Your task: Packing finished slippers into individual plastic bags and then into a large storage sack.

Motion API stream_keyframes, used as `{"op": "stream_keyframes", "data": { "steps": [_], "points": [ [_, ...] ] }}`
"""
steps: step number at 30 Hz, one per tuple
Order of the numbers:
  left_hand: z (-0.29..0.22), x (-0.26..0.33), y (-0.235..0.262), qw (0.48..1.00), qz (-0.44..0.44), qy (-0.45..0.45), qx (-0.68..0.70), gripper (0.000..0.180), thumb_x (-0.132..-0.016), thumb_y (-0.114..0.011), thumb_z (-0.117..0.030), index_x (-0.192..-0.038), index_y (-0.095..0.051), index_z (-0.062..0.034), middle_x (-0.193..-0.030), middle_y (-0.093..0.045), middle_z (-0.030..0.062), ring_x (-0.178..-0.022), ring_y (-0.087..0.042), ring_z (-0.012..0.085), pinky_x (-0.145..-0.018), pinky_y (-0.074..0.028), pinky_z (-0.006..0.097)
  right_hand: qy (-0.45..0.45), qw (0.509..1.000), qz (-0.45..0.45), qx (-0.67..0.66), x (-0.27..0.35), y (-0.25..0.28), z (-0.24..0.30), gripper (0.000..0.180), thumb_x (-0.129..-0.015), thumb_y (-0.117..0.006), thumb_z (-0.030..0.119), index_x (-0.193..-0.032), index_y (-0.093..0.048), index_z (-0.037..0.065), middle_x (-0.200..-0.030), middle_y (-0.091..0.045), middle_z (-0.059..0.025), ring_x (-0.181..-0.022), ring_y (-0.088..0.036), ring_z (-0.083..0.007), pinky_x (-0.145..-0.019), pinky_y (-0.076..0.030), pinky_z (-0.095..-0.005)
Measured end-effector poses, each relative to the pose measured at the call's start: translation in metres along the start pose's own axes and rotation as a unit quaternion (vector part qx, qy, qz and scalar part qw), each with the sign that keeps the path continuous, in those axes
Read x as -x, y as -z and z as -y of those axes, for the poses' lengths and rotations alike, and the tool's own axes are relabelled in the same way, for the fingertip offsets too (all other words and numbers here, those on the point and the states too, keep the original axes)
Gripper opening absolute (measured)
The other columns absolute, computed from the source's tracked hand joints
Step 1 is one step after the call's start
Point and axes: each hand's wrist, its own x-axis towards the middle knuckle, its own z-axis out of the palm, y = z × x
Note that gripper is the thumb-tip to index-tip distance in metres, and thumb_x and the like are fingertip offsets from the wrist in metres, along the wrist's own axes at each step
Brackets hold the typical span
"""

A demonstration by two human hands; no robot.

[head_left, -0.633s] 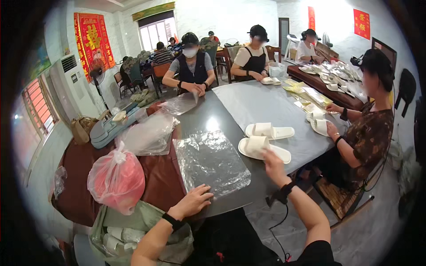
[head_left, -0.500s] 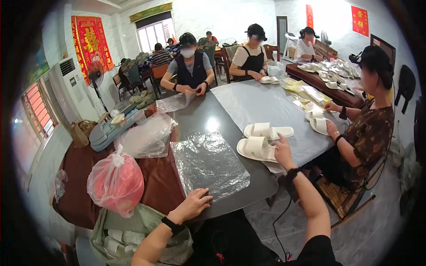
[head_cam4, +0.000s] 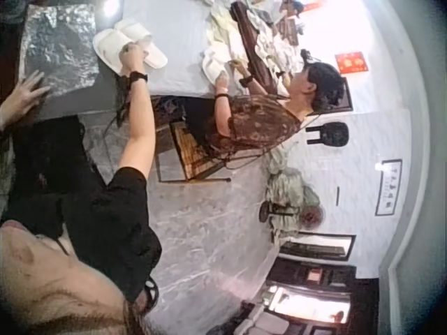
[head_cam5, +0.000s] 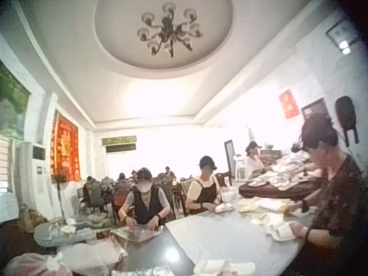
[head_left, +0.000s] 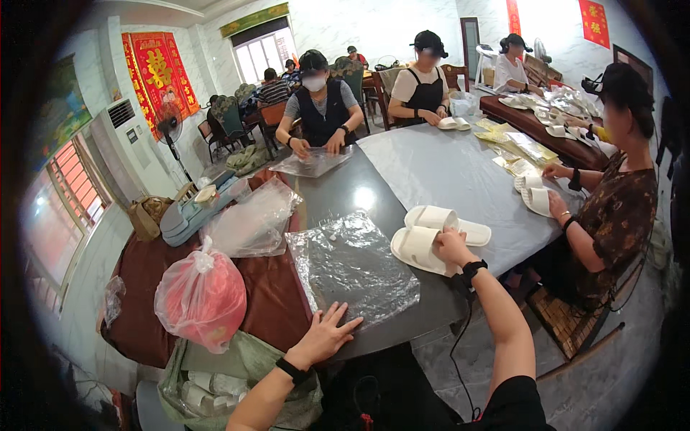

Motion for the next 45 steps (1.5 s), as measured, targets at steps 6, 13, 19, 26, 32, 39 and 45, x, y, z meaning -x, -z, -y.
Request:
{"op": "stream_keyframes", "data": {
  "steps": [6,13,19,26,32,39,45],
  "points": [
    [-0.014,-0.005,0.008,1.000,-0.013,0.000,0.022,0.062,-0.092,-0.071,-0.032,-0.146,-0.051,-0.0089,-0.150,-0.046,0.0228,-0.131,-0.048,0.0406,-0.107,-0.042,0.054,-0.013,0.992,-0.097,-0.083,0.033,0.000,-0.005,0.018,-0.085,-0.062,0.015,-0.093,-0.076,0.009,-0.108,-0.062,-0.0144,-0.110,-0.058,-0.0353,-0.090,-0.042,-0.0543],
    [-0.020,-0.002,0.009,0.993,-0.105,0.023,0.052,0.064,-0.087,-0.075,-0.020,-0.140,-0.050,0.0059,-0.137,-0.055,0.0214,-0.127,-0.050,0.0376,-0.104,-0.045,0.045,0.037,0.938,-0.095,-0.330,0.103,0.048,0.006,0.036,-0.086,-0.057,0.001,-0.120,-0.068,-0.001,-0.128,-0.058,-0.0189,-0.116,-0.059,-0.0340,-0.095,-0.047,-0.0356],
    [-0.014,-0.007,-0.012,0.977,-0.165,0.017,0.134,0.076,-0.077,-0.056,0.014,-0.150,-0.037,0.0044,-0.150,-0.043,0.0244,-0.144,-0.036,0.0427,-0.116,-0.036,0.049,0.141,0.896,0.041,-0.420,0.181,0.097,0.052,0.031,-0.090,-0.066,0.008,-0.119,-0.070,-0.002,-0.150,-0.048,-0.0148,-0.136,-0.048,-0.0290,-0.105,-0.044,-0.0372],
    [-0.032,-0.018,-0.008,0.961,-0.142,0.000,0.239,0.089,-0.072,-0.049,0.021,-0.157,-0.027,0.0020,-0.161,-0.028,0.0253,-0.150,-0.027,0.0452,-0.123,-0.027,0.050,0.274,0.898,0.227,-0.260,0.221,0.099,0.111,0.042,-0.092,-0.070,0.007,-0.133,-0.064,0.008,-0.144,-0.052,-0.0174,-0.132,-0.046,-0.0380,-0.107,-0.042,-0.0430],
    [-0.046,-0.010,0.006,0.965,-0.126,-0.012,0.232,0.086,-0.077,-0.056,0.015,-0.157,-0.027,0.0027,-0.162,-0.029,0.0229,-0.150,-0.026,0.0452,-0.122,-0.026,0.051,0.221,0.948,0.143,-0.181,0.210,0.069,0.118,0.022,-0.093,-0.068,0.012,-0.112,-0.071,0.003,-0.111,-0.056,-0.0182,-0.109,-0.052,-0.0376,-0.096,-0.044,-0.0451],
    [-0.061,-0.007,0.013,0.974,-0.097,-0.003,0.204,0.083,-0.078,-0.053,0.016,-0.156,-0.028,0.0021,-0.163,-0.028,0.0220,-0.151,-0.025,0.0442,-0.121,-0.024,0.055,0.212,0.966,0.074,-0.125,0.199,0.023,0.143,0.017,-0.092,-0.065,0.018,-0.093,-0.068,0.001,-0.101,-0.053,-0.0189,-0.101,-0.050,-0.0384,-0.085,-0.042,-0.0489],
    [-0.065,-0.005,0.020,0.975,-0.127,-0.034,0.180,0.080,-0.081,-0.051,0.012,-0.156,-0.028,0.0016,-0.163,-0.028,0.0215,-0.152,-0.025,0.0436,-0.121,-0.022,0.057,0.183,0.981,0.040,-0.048,0.198,-0.007,0.157,0.014,-0.091,-0.064,0.019,-0.100,-0.067,0.008,-0.102,-0.054,-0.0154,-0.106,-0.051,-0.0362,-0.082,-0.038,-0.0538]
  ]
}}
